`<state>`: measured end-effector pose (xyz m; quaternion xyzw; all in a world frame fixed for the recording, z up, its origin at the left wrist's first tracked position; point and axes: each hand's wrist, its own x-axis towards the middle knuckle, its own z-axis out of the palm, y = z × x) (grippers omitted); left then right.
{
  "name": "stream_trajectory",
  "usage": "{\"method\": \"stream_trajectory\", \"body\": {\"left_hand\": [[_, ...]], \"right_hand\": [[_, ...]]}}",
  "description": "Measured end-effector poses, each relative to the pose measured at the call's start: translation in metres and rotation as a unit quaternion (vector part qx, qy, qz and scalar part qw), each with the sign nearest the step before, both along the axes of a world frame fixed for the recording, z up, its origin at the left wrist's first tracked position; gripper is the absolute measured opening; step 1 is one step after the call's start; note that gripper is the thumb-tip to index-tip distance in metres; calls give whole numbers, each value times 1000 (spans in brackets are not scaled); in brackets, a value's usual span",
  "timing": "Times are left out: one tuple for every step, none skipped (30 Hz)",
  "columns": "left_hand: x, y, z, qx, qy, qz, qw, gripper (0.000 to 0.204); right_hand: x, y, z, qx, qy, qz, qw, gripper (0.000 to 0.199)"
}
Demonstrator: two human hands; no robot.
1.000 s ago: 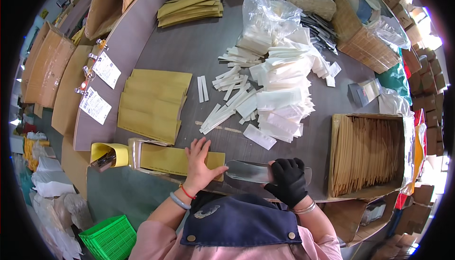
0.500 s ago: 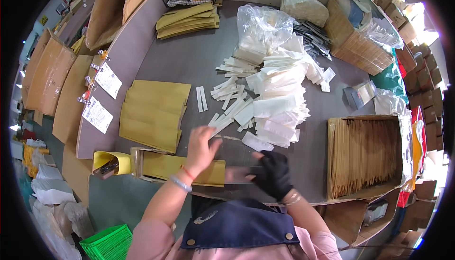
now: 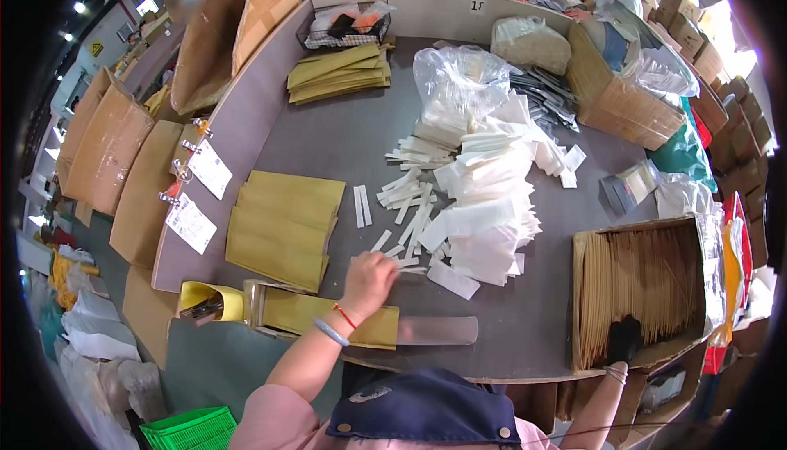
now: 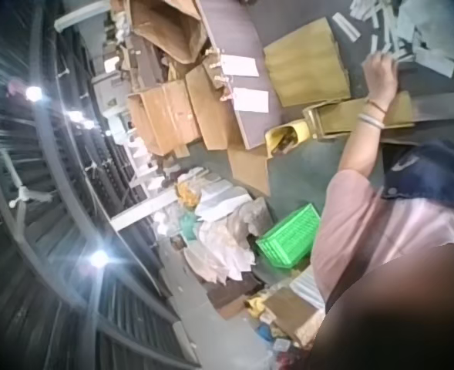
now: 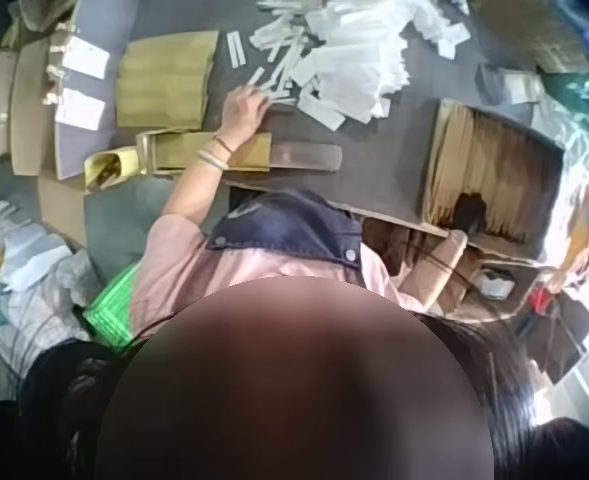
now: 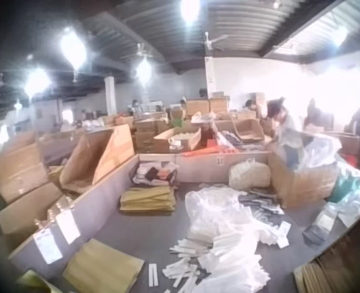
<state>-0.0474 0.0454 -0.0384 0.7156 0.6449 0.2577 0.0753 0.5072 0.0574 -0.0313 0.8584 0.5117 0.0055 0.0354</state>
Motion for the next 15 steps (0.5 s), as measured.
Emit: {"method": "stream_trajectory", "body": {"left_hand": [[12,5,4,2,-2,-3,1000,11],[24,13,7,16,-71,-77,994,12],[32,16,10,26,-138,-147,979,12],[36,19,12,22,-140,-150,979,12],[40,22,13,33,-97,-180,978,11],[45,25,12,46,-55,-211,975,9],[45,27,7,22,-39,-216,975,13],[44,28,2,22,-43,-223,974,13],[43,28,-2,-8,-51,-223,973,13],[43,26,-6,-38,-59,-223,972,13],[44,21,-5,-35,-99,-205,973,11],[44,17,-4,-38,-100,-209,972,11],[46,12,3,-69,-149,-177,970,11],[47,8,8,-100,-198,-145,964,11],[49,4,9,-106,-216,-120,963,12]], "right_hand": [[11,-2,-8,2,-2,-3,1000,31],[26,-4,-22,83,51,30,995,29],[24,-7,-20,158,106,66,979,28],[24,-6,-17,155,105,62,980,28],[22,3,-16,95,128,32,987,30],[11,10,-7,37,150,0,988,32],[4,10,-2,38,146,-6,989,32],[-2,9,0,67,148,0,987,30],[-6,9,2,96,151,7,984,29],[-8,11,7,96,146,1,985,29],[-10,13,12,46,114,-2,992,32],[-13,15,17,-5,83,-4,997,35],[-19,17,25,-29,89,-23,995,36],[-15,14,23,-31,87,-27,995,36],[-11,12,19,-20,94,-18,995,36]]}}
